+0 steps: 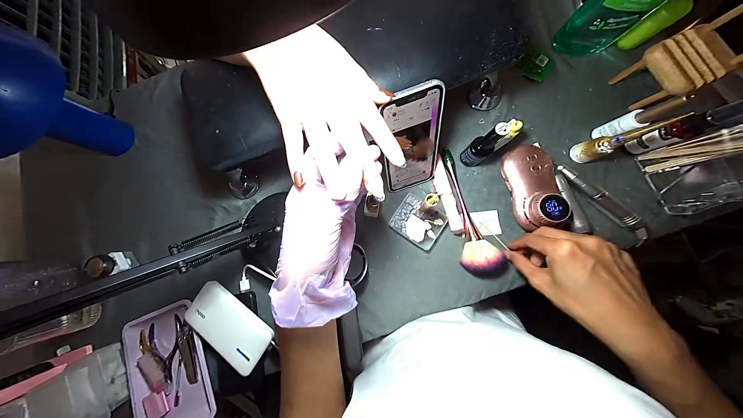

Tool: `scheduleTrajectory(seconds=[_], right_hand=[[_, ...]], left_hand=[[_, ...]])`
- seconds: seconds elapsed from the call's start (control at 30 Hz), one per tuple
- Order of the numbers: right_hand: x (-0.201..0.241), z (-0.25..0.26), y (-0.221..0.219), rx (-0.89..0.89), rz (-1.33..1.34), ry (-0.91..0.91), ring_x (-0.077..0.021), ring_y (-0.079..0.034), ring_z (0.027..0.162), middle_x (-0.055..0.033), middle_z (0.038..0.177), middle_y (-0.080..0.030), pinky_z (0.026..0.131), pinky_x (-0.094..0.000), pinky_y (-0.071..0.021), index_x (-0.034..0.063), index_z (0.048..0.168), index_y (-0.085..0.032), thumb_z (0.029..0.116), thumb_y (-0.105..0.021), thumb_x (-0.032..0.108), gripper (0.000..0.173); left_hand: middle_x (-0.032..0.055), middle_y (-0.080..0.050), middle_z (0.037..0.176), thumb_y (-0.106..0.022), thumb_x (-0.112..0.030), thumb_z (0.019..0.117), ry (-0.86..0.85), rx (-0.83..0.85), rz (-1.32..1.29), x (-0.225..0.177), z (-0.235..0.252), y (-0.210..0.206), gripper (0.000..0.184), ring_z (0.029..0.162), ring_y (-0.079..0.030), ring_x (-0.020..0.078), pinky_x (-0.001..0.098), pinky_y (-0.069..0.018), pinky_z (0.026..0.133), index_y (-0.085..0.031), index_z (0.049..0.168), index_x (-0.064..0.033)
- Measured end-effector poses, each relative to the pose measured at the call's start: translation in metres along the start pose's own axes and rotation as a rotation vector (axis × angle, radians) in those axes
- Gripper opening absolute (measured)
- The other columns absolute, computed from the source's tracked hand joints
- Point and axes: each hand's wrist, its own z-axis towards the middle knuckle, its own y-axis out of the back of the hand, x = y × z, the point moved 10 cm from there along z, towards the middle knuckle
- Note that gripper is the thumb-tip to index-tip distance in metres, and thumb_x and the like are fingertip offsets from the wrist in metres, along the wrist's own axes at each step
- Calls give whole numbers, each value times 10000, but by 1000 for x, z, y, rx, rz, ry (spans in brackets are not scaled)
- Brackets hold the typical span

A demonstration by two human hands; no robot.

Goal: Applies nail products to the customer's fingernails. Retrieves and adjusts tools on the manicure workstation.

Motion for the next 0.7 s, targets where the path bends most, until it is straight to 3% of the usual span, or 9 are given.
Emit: scheduleTrajectory(seconds=[0.07, 0.2, 0.3, 0.4, 0.47, 0.57, 0.7], right_hand=[[0, 0, -4, -18, -7, -10, -329, -659, 649, -114, 799, -690, 532, -549, -466, 85, 883, -777, 896, -638, 206, 185], [-11, 0, 1, -26, 53, -42, -267, -603, 582, -83, 718, -641, 502, -491, -434, 80, 840, -714, 883, -529, 282, 277], [-12, 3, 8, -13, 135, -4, -180, -597, 543, -48, 664, -626, 489, -393, -467, 71, 931, -704, 923, -484, 286, 307], [-16, 8, 4, 52, 230, 2, -111, -615, 571, -24, 702, -667, 516, -318, -490, 82, 988, -726, 891, -516, 304, 320], [-20, 11, 5, 108, 279, 5, -95, -641, 609, -18, 746, -701, 550, -307, -518, 95, 1026, -750, 881, -548, 305, 325], [-24, 15, 5, 186, 311, 14, -78, -639, 628, -2, 757, -706, 580, -297, -531, 99, 1089, -773, 895, -587, 307, 340], [-31, 19, 4, 231, 285, -13, -111, -628, 621, -7, 750, -692, 585, -367, -514, 98, 1003, -758, 874, -639, 318, 282]], left_hand=[[31, -686, 1121, -525, 12, 1006, -3, 4, 17, -2, -1, 1, 344, 966, -685, 101, 245, -568, 869, -546, 1327, -108], [49, -700, 1111, -522, -20, 1023, -20, 12, 8, -2, -2, 1, 282, 963, -694, 111, 249, -570, 867, -571, 1290, -94], [48, -706, 1122, -543, -37, 1019, -23, 0, 24, -2, -3, 2, 242, 995, -689, 107, 254, -565, 886, -605, 1247, -90], [43, -699, 1096, -548, -48, 1021, -33, 49, -11, -3, -3, -1, 259, 948, -681, 85, 217, -559, 848, -587, 1272, -97], [39, -700, 1059, -550, -36, 1015, -33, 45, -5, -3, -2, -1, 265, 901, -676, 74, 207, -560, 806, -597, 1269, -95], [33, -690, 1094, -556, -46, 1015, -28, 72, 6, -3, -3, -1, 300, 929, -670, 74, 218, -558, 828, -578, 1307, -107], [36, -690, 1039, -550, -52, 1016, -30, 63, 17, -4, -4, -2, 245, 878, -661, 69, 207, -554, 789, -602, 1249, -108]])
